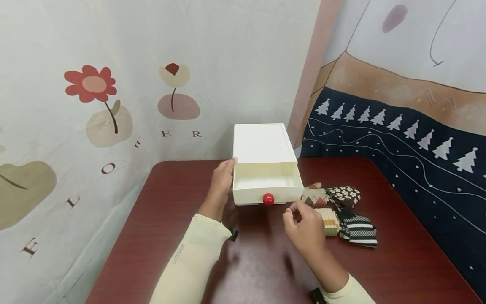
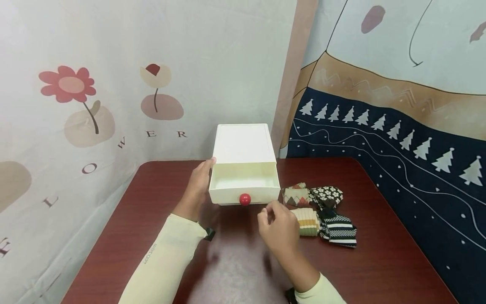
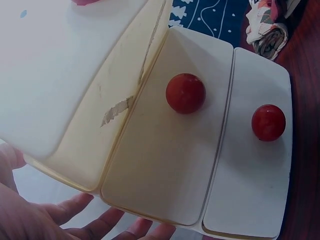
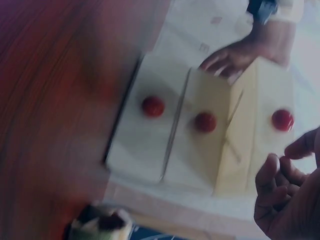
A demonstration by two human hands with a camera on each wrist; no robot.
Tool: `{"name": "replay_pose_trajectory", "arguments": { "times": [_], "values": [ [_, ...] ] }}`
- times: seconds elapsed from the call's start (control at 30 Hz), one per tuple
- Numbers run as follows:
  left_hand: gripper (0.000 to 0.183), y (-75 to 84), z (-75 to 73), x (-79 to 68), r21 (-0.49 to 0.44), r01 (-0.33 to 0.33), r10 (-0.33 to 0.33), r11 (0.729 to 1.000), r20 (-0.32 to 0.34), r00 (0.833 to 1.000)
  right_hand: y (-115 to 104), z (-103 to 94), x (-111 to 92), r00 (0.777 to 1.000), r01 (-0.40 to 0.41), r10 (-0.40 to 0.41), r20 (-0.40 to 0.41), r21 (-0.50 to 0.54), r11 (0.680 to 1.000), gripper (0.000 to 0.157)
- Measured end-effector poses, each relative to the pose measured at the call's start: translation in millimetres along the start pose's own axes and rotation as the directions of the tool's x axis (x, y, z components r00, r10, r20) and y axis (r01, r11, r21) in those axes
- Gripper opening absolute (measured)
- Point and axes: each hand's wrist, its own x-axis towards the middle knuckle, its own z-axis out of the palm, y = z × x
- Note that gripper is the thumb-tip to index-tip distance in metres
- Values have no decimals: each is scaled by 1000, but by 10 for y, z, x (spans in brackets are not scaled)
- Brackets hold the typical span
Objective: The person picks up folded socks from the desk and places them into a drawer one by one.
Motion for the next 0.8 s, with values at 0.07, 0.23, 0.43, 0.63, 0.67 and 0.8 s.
{"name": "replay_pose_trajectory", "arguments": {
  "times": [0.07, 0.23, 0.43, 0.63, 0.67, 0.8],
  "values": [
    [60, -4, 2, 6, 1, -7, 7, 1000, -1, 1000, 102, -38, 11, 999, -11, 13, 41, -51, 999, 14],
    [61, -8, 7, 13, 6, -18, 18, 1000, -1, 1000, 337, -135, 26, 976, -100, 128, 175, -160, 982, 9],
    [62, -15, 13, -1, 7, -18, 18, 1000, 6, 1000, 637, -308, 104, 874, -166, 268, 404, -269, 949, 24],
    [64, -20, 14, 26, 25, -19, 19, 1000, -3, 1000, 944, -404, 174, 792, -125, 272, 546, -292, 948, 40],
    [64, -19, 16, 30, 26, -20, 20, 999, -5, 1000, 983, -406, 183, 780, -111, 268, 566, -296, 949, 40],
    [64, -22, 14, 33, 20, -20, 20, 1000, -2, 1000, 1092, -413, 205, 732, -42, 241, 637, -311, 949, 42]
  ]
}}
